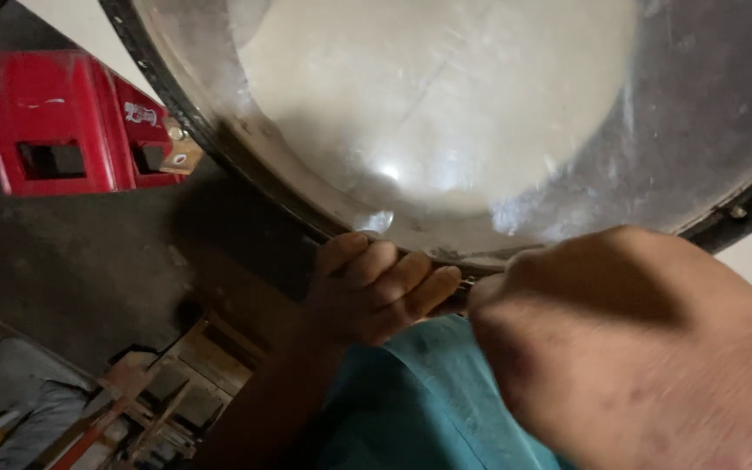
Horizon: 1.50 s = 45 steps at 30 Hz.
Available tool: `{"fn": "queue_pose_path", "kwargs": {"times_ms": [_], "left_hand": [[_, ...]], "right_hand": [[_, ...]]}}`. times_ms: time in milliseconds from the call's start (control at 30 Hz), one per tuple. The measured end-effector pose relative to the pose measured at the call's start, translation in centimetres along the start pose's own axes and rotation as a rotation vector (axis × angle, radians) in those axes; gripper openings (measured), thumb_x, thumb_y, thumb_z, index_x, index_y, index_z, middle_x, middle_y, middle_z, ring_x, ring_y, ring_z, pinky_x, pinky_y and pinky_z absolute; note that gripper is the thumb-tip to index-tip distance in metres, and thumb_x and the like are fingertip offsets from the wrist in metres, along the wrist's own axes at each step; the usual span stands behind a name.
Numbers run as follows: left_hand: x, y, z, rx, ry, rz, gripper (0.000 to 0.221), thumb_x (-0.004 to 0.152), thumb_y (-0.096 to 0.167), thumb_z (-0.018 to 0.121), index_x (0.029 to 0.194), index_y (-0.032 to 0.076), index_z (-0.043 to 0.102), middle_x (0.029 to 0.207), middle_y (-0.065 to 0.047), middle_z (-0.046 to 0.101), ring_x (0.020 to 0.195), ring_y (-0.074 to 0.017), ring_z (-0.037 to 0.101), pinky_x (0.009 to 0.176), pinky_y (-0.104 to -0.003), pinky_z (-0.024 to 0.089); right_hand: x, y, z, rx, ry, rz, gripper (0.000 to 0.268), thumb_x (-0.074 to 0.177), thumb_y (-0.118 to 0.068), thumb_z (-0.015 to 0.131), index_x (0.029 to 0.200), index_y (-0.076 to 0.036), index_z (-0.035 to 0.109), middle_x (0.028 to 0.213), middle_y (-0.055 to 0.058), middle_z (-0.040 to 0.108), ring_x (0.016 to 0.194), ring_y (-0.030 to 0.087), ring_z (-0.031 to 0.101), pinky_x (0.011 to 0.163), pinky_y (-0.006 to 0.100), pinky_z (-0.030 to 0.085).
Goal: Adjusting the tension rods on a drum using a wrench to tune or secure the drumhead
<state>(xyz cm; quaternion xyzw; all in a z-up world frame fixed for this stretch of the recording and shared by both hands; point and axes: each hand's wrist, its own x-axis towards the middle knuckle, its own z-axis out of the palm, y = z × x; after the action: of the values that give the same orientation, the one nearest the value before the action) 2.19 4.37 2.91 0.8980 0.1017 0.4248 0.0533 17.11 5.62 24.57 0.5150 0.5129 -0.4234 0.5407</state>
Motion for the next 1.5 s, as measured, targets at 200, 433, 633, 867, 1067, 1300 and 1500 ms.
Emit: {"fn": "queue_pose_path", "kwargs": {"times_ms": [200, 433, 633, 867, 1067, 1300, 1500], "left_hand": [[1.5, -0.2, -1.3, -0.001, -0.018, -0.017, 0.033, 0.104, 0.054, 0.07, 0.115, 0.024, 0.069, 0.105, 0.005, 0.06, 0.089, -0.0129, 0.06, 0.079, -0.03, 0.047], [1.1, -0.1, -0.6, 0.018, -0.055, -0.006, 0.038, 0.101, 0.062, 0.071, 0.112, 0.026, 0.068, 0.1, 0.007, 0.059, 0.086, -0.0122, 0.057, 0.08, -0.03, 0.041], [1.1, 0.3, -0.7, 0.082, -0.078, -0.022, 0.034, 0.103, 0.063, 0.063, 0.11, 0.03, 0.065, 0.093, 0.011, 0.058, 0.081, -0.0111, 0.056, 0.089, -0.032, 0.038], [1.5, 0.4, -0.7, 0.051, -0.058, -0.065, 0.03, 0.104, 0.058, 0.061, 0.107, 0.029, 0.066, 0.094, 0.011, 0.059, 0.09, -0.0117, 0.054, 0.094, -0.032, 0.037], [2.0, 0.1, -1.0, 0.032, -0.043, -0.067, 0.024, 0.106, 0.051, 0.057, 0.107, 0.028, 0.067, 0.092, 0.011, 0.059, 0.083, -0.0103, 0.055, 0.094, -0.03, 0.036], [0.2, 0.2, -0.5, 0.025, -0.073, -0.025, 0.017, 0.107, 0.038, 0.059, 0.118, 0.027, 0.067, 0.1, 0.009, 0.066, 0.092, -0.0159, 0.055, 0.088, -0.035, 0.042], [1.0, -0.5, -0.6, 0.074, -0.012, 0.017, 0.029, 0.106, 0.054, 0.06, 0.115, 0.027, 0.065, 0.1, 0.009, 0.059, 0.085, -0.0091, 0.056, 0.085, -0.028, 0.043]], "right_hand": [[5.8, 5.2, 11.4, 0.346, 0.849, -0.121, 0.051, 0.079, -0.026, 0.06, 0.118, -0.055, 0.074, 0.095, -0.012, 0.083, 0.041, 0.029, 0.08, 0.037, 0.05, 0.061], [14.2, 10.9, 16.4, 0.421, 1.176, -0.681, 0.027, 0.098, -0.019, 0.047, 0.114, -0.023, 0.069, 0.087, -0.002, 0.074, 0.057, 0.021, 0.066, 0.054, 0.039, 0.056], [12.0, 12.9, 13.7, 0.7, 0.935, -0.77, 0.051, 0.075, 0.012, 0.056, 0.109, -0.023, 0.073, 0.112, -0.003, 0.088, 0.098, 0.016, 0.089, 0.066, 0.03, 0.073], [6.1, 7.0, 11.4, 0.487, 1.027, -0.261, 0.05, 0.081, -0.02, 0.067, 0.116, -0.054, 0.077, 0.101, -0.017, 0.085, 0.074, 0.017, 0.083, 0.046, 0.041, 0.064], [5.3, 4.9, 9.9, 0.228, 0.827, -0.105, 0.047, 0.077, -0.031, 0.058, 0.116, -0.058, 0.068, 0.112, -0.015, 0.074, 0.079, 0.02, 0.079, 0.047, 0.046, 0.066], [0.6, -0.3, 0.2, 0.151, -0.007, 0.088, 0.03, 0.095, -0.021, 0.048, 0.086, -0.019, 0.076, 0.078, 0.003, 0.073, 0.068, 0.021, 0.072, 0.059, 0.036, 0.059], [2.0, 1.2, 1.2, -0.171, -0.1, 0.029, 0.025, 0.082, -0.05, 0.059, 0.105, -0.046, 0.066, 0.094, -0.013, 0.073, 0.09, 0.018, 0.07, 0.078, 0.035, 0.056]]}}
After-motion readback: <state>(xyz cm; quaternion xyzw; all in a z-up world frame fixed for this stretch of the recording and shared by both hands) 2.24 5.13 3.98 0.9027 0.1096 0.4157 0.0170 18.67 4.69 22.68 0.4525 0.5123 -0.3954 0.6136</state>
